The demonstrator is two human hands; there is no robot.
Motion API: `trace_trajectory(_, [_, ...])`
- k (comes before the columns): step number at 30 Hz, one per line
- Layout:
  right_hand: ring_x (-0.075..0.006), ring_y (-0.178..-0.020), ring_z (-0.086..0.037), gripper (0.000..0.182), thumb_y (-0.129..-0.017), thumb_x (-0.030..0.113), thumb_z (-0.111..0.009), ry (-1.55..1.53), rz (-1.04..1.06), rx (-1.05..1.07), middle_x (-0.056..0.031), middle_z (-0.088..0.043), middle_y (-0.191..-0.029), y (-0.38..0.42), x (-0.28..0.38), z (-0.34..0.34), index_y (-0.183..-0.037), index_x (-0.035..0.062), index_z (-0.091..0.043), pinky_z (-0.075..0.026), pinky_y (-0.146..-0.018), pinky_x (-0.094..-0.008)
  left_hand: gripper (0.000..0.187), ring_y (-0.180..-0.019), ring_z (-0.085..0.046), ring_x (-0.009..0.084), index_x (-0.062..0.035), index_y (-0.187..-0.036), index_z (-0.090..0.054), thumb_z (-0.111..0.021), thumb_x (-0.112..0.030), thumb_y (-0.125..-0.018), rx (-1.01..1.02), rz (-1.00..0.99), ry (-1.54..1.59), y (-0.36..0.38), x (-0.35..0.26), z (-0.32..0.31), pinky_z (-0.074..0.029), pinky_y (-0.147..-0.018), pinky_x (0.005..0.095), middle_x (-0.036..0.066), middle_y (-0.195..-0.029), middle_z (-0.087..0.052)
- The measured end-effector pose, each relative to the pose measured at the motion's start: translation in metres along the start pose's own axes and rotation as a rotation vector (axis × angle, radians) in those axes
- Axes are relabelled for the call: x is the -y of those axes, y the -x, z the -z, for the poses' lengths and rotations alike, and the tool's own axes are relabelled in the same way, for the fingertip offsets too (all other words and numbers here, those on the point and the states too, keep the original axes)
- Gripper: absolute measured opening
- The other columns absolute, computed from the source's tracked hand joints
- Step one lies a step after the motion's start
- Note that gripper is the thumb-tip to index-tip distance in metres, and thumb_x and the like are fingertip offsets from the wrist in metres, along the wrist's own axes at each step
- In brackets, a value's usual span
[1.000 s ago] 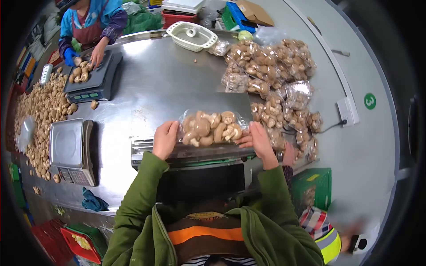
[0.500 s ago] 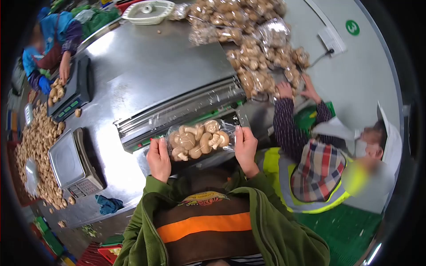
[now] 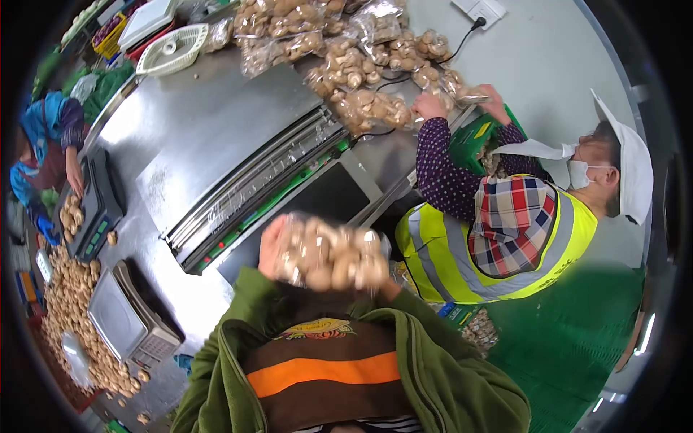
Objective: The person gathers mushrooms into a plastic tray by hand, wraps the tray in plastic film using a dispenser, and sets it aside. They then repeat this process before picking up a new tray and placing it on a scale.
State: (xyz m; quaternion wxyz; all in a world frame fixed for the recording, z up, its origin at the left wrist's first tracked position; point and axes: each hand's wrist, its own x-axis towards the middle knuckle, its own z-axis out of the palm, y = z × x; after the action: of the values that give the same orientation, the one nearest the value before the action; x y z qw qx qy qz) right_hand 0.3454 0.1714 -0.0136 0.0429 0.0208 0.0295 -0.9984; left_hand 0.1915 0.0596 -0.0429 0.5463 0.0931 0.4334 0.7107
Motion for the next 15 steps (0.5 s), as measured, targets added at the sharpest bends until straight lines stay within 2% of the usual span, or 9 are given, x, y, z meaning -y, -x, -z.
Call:
trace_trajectory(1, [-0.0112, -0.074, -0.053, 0.021, -0.094, 0.009, -0.051, 0.013, 0.014, 0.012, -0.0014, -0.058, -0.095, -0.003, 0.001, -0.021, -0.113, 0.0125, -0.058, -0.047, -0.061, -0.0295, 0.006, -0.076, -0.06, 0.0097, -0.0052, -0.093, -0.06, -0.058, -0.011, -0.095, 0.089, 0.245, 0.084, 0.016, -0.026, -0.011, -0.051, -0.064, 0.0259, 0.001, -0.086, -0.062])
trace_trajectory(3, [-0.0146, -0.084, -0.055, 0.023, -0.093, 0.01, -0.054, 0.265, 0.062, -0.108, -0.0032, -0.059, -0.102, 0.004, -0.002, -0.053, -0.116, 0.0095, -0.059, -0.047, -0.073, -0.0318, 0.025, -0.067, -0.049, 0.0126, -0.004, -0.082, -0.055, -0.064, -0.025, -0.093, 0.491, -0.194, 0.21, 0.03, -0.01, -0.023, -0.041, -0.06, 0.027, 0.004, -0.076, -0.056])
trace_trajectory(5, [-0.018, -0.095, -0.057, 0.027, -0.092, 0.012, -0.058, 0.506, 0.097, -0.235, -0.0049, -0.06, -0.109, 0.021, -0.014, -0.072, -0.118, 0.0064, -0.059, -0.046, -0.086, -0.0342, 0.043, -0.064, -0.044, 0.0149, -0.0012, -0.09, -0.057, -0.064, -0.043, -0.091, 0.547, -0.355, 0.106, 0.053, -0.033, -0.062, -0.037, -0.052, 0.0271, 0.009, -0.083, -0.051])
trace_trajectory(6, [-0.0198, -0.1, -0.058, 0.029, -0.092, 0.012, -0.059, 0.622, 0.108, -0.297, -0.0058, -0.06, -0.112, 0.03, -0.019, -0.077, -0.12, 0.0049, -0.059, -0.046, -0.092, -0.0353, 0.047, -0.067, -0.047, 0.0155, 0.0002, -0.103, -0.056, -0.064, -0.044, -0.091, 0.388, -0.172, 0.23, 0.07, -0.047, -0.089, -0.042, -0.055, 0.0271, 0.011, -0.089, -0.051])
trace_trajectory(8, [-0.0215, -0.106, -0.058, 0.032, -0.091, 0.013, -0.061, 0.75, 0.093, -0.334, -0.0067, -0.06, -0.116, 0.049, -0.014, -0.08, -0.121, 0.0033, -0.06, -0.045, -0.098, -0.0365, 0.052, -0.071, -0.051, 0.0155, 0.0005, -0.12, -0.049, -0.067, -0.038, -0.089, 0.632, 0.627, 0.448, 0.072, -0.06, -0.063, -0.046, -0.057, 0.0286, 0.009, -0.092, -0.049])
trace_trajectory(9, [-0.0205, -0.11, -0.057, 0.038, -0.087, 0.016, -0.066, 0.615, 0.124, -0.436, -0.0089, -0.06, -0.119, 0.061, 0.002, -0.082, -0.121, 0.0001, -0.059, -0.046, -0.097, -0.0355, 0.052, -0.071, -0.051, 0.0155, 0.0005, -0.12, -0.049, -0.067, -0.038, -0.089, 0.619, 0.583, 0.451, 0.059, -0.058, -0.067, -0.046, -0.057, 0.0286, 0.009, -0.092, -0.049])
trace_trajectory(11, [-0.0185, -0.112, -0.057, 0.047, -0.082, 0.019, -0.073, 0.863, 0.118, -0.437, -0.0112, -0.06, -0.121, 0.068, 0.029, -0.084, -0.121, -0.0024, -0.058, -0.049, -0.092, -0.0331, 0.044, -0.08, -0.057, 0.014, -0.0033, -0.136, -0.043, -0.052, -0.024, -0.098, 1.366, 1.024, 0.886, 0.021, -0.042, -0.068, -0.05, -0.064, 0.029, 0.006, -0.096, -0.056])
trace_trajectory(12, [-0.0175, -0.109, -0.058, 0.048, -0.082, 0.02, -0.073, 1.216, 0.12, -0.283, -0.0111, -0.061, -0.12, 0.067, 0.031, -0.084, -0.122, -0.0018, -0.058, -0.051, -0.088, -0.0318, 0.044, -0.08, -0.057, 0.014, -0.0033, -0.136, -0.043, -0.052, -0.024, -0.098, 1.312, 0.896, 0.888, 0.022, -0.027, -0.052, -0.05, -0.064, 0.029, 0.006, -0.096, -0.056])
trace_trajectory(15, [-0.0148, -0.094, -0.062, 0.043, -0.084, 0.017, -0.07, 1.398, -0.012, -0.591, -0.0108, -0.063, -0.113, 0.046, 0.058, -0.063, -0.121, -0.0027, -0.058, -0.052, -0.079, -0.0291, 0.039, -0.091, -0.059, 0.0148, -0.0034, -0.132, -0.048, -0.049, -0.026, -0.1, 0.602, 0.216, 0.313, 0.049, 0.054, -0.004, -0.051, -0.076, 0.027, 0.007, -0.107, -0.06])
